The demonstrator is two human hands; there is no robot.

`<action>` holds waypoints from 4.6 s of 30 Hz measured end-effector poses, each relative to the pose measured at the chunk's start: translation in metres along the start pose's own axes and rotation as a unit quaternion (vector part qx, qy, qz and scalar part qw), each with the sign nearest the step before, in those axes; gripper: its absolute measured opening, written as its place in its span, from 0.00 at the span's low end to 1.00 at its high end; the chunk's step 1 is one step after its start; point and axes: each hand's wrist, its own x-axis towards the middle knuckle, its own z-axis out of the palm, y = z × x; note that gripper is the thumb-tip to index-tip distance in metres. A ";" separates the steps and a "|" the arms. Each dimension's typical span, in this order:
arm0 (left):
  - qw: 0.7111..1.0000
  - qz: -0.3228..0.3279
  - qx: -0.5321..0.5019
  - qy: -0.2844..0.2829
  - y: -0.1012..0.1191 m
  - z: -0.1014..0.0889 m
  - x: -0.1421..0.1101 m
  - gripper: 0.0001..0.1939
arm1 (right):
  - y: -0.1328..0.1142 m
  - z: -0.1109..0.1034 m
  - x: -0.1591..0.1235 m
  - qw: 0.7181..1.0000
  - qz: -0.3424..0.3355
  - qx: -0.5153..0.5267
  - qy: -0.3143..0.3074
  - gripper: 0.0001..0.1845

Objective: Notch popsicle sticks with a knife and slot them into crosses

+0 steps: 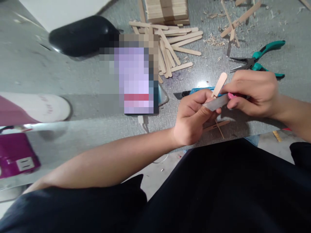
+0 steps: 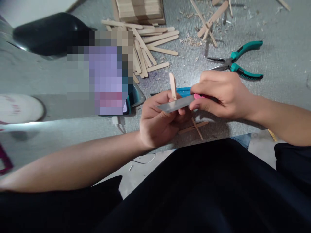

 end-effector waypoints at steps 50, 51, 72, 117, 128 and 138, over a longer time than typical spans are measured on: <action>0.999 0.031 0.022 0.016 0.002 0.001 0.003 0.15 | 0.000 0.001 0.004 0.999 -0.023 0.003 0.027 0.19; 0.999 0.032 0.021 0.020 0.002 0.002 0.003 0.16 | -0.001 0.002 0.004 0.999 -0.019 0.005 0.026 0.20; 1.000 0.008 0.001 0.012 0.003 0.007 0.002 0.19 | -0.008 0.000 0.004 0.999 0.030 -0.005 -0.019 0.29; 0.999 0.005 0.044 0.004 0.003 0.004 -0.001 0.18 | 0.006 -0.006 0.004 0.999 -0.016 0.021 -0.047 0.26; 1.000 0.005 0.011 -0.024 0.003 0.003 -0.002 0.20 | 0.011 -0.007 0.002 0.999 -0.016 0.039 -0.020 0.22; 0.992 0.082 0.049 0.087 0.000 0.002 -0.001 0.21 | 0.035 -0.029 0.004 0.986 0.120 -0.110 0.042 0.20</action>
